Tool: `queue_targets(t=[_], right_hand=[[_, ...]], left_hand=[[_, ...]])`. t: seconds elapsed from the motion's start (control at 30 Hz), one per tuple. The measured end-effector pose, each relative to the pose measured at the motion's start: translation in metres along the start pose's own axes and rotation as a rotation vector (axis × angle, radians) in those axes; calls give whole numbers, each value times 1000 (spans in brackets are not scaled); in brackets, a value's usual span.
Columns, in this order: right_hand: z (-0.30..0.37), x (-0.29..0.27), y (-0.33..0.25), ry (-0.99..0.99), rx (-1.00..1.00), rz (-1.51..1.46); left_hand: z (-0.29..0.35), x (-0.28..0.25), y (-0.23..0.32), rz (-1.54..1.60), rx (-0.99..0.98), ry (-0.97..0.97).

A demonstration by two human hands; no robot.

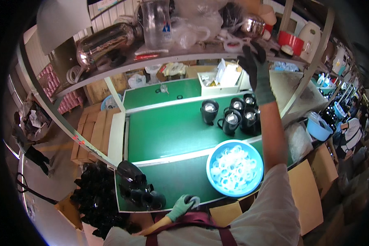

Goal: The person repeatedly picks up black kettle bodies and silver lids, inserts the lids into the kettles, and places the assembled units on a green workbench. The person also moves a blue bowl of white inserts and handles cardboard boxes nearby.

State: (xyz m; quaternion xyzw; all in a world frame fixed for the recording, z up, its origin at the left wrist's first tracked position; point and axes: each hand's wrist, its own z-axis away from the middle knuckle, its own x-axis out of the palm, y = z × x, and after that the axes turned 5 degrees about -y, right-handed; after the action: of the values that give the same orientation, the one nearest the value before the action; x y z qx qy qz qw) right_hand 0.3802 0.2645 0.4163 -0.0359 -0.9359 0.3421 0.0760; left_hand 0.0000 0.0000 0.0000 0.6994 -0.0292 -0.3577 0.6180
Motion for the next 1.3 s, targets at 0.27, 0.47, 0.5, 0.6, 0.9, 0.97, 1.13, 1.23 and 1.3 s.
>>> queue_targets(t=[0.27, 0.47, 0.5, 0.6, 0.9, 0.97, 1.13, 1.23, 1.3], right_hand=[[277, -2, -53, -216, 653, 137], [611, -68, -109, 895, 1223, 163], [636, -60, -137, 1097, 1248, 217], [689, -51, -182, 1281, 1215, 290], [734, -146, -152, 645, 1328, 1471], [755, -145, -172, 531, 1514, 1624], [818, -128, -220, 483, 2056, 1652], [837, -126, -220, 490, 2219, 1562], [822, -134, -222, 461, 2265, 1553]], left_hand=[[-81, 2, -37, 210, -162, -38], [-106, 6, -111, -632, -302, -98], [-116, 6, -105, -686, -279, -138], [-134, 2, -80, -731, -112, -110], [-131, -38, -18, 471, -516, -155], [-119, -56, -16, 361, -503, -130], [-91, -80, -26, 418, -449, 77], [-84, -86, -22, 642, -571, 5], [-76, -83, -16, 661, -518, -91]])
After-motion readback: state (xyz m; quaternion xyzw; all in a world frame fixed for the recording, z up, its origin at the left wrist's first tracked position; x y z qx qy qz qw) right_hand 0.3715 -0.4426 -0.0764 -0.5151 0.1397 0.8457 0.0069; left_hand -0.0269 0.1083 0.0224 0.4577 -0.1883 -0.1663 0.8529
